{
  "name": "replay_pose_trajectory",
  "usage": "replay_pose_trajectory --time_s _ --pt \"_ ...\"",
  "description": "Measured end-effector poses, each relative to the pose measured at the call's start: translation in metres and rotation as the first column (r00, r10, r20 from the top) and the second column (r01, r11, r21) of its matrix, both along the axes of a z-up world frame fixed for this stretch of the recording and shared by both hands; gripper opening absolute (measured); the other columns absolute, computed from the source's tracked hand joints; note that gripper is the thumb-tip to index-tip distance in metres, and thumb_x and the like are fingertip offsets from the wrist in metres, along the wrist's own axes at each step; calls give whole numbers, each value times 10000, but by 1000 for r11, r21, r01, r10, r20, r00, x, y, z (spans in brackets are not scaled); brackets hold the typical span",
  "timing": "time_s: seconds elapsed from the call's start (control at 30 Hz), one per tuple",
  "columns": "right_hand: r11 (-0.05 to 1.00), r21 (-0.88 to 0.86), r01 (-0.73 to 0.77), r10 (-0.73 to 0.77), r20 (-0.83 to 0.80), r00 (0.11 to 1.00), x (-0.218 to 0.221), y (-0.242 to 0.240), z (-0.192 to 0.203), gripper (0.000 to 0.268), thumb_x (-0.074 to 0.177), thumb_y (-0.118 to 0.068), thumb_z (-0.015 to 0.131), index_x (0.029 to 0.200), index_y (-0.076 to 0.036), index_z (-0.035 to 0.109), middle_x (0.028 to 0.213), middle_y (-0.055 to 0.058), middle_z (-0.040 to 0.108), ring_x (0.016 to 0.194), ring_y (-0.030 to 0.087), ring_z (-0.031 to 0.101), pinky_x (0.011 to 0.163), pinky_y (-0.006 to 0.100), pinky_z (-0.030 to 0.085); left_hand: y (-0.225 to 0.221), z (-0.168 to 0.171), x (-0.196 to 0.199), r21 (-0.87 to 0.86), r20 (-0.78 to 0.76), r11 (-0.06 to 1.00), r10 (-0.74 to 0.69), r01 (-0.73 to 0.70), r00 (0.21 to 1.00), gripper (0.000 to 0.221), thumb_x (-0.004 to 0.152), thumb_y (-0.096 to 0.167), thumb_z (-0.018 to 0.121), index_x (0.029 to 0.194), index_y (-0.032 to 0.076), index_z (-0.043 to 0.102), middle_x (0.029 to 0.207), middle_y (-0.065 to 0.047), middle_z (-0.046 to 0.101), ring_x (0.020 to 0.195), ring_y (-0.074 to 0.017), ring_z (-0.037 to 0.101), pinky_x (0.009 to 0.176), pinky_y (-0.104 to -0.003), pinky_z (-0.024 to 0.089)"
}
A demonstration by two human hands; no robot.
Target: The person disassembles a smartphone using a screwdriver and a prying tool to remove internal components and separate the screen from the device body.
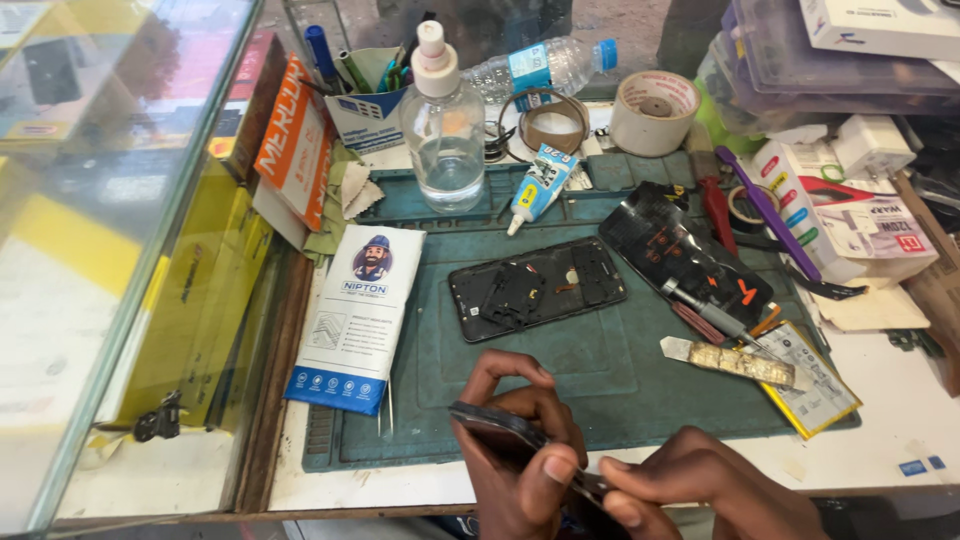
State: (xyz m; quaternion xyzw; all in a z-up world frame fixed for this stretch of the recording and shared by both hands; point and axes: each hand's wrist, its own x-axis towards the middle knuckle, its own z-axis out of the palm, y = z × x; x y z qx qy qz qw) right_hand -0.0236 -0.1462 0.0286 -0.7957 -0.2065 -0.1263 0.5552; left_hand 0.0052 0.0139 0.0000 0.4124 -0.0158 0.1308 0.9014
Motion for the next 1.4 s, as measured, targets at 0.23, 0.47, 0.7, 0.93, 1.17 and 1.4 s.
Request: replay_pose_trajectory --time_s 0.23,0.47,0.7,0.93,1.17,1.4 --pt "936 -37 -350 351 180 919 40 -42 -4 291 858 -20 799 1131 3 701 749 20 765 646 46 769 640 232 625 -4 1 -9 240 -63 970 55 -38 996 663 691 445 907 1026 -5 554 546 -23 576 498 -55 497 500 -225 344" --pt "986 57 156 -165 217 962 8 2 -4 232 826 -42 817 1010 -113 695 840 49 775 692 98 746 643 229 595 -6 0 -2 -178 -169 981 47 -77 985 575 647 307 934 932 -1 540 634 -48 560 547 -109 515 497 -263 401" --pt "983 -54 174 -157 233 960 0 12 -7 259 817 -75 856 1038 -119 727 867 54 782 790 118 756 731 246 626 -1 -4 0 -135 -173 981 117 -141 978 514 656 279 934 886 9 562 679 -55 574 575 -120 544 517 -271 442" --pt "978 -207 -33 87 259 962 20 -18 -37 324 795 -49 827 1102 -63 723 902 103 783 814 186 823 726 293 634 0 -4 -3 -43 -205 983 165 -177 965 478 651 243 943 840 26 562 663 -39 591 583 -105 557 539 -269 454" --pt "972 -235 13 42 229 972 11 -9 -38 295 822 -40 829 1086 -97 711 895 77 779 813 157 807 731 266 627 -1 -1 -2 81 -250 976 218 -204 943 438 636 207 940 769 38 559 604 -22 593 543 -90 545 523 -255 444" --pt "924 -162 345 -281 323 904 -9 30 -15 267 820 -13 823 1019 -150 710 904 42 760 851 131 796 757 245 626 -4 -1 -1 110 -199 965 257 -240 945 368 695 165 915 727 43 570 633 -16 622 580 -74 536 549 -245 445"
